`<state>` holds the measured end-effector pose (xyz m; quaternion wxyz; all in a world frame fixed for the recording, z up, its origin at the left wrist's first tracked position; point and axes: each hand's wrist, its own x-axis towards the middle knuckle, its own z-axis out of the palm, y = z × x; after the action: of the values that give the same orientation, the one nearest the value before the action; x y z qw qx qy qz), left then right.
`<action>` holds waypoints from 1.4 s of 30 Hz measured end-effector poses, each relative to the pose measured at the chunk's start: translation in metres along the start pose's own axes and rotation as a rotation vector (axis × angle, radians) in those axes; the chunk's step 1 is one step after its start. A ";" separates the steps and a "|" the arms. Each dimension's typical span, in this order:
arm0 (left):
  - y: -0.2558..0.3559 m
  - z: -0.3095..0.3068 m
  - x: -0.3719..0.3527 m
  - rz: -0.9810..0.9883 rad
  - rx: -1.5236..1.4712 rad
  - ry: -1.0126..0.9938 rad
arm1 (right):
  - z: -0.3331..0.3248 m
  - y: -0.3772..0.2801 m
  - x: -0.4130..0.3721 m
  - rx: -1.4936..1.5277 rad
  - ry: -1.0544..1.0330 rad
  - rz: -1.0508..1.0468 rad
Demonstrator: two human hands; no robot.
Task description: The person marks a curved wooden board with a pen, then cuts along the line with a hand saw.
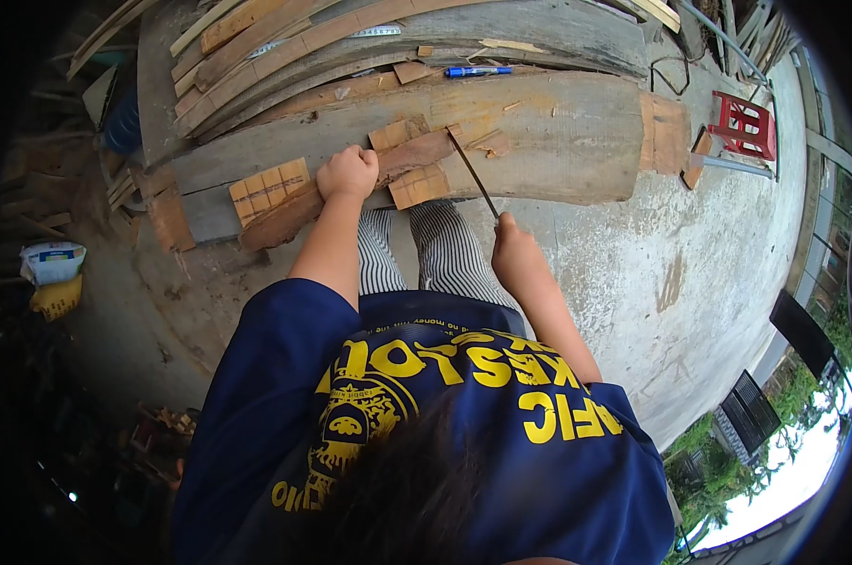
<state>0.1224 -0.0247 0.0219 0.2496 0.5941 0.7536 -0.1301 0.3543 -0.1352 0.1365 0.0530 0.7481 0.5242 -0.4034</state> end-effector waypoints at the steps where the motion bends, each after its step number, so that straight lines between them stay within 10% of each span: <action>1: 0.001 0.001 0.000 0.012 0.001 0.012 | 0.003 0.001 0.009 0.013 0.037 -0.006; 42: 0.003 -0.005 0.005 -0.015 0.026 -0.085 | -0.004 -0.005 0.026 0.097 -0.034 -0.005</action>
<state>0.1234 -0.0174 0.0235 0.2727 0.5856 0.7448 -0.1670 0.3558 -0.1118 0.1243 0.0247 0.7413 0.5051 -0.4412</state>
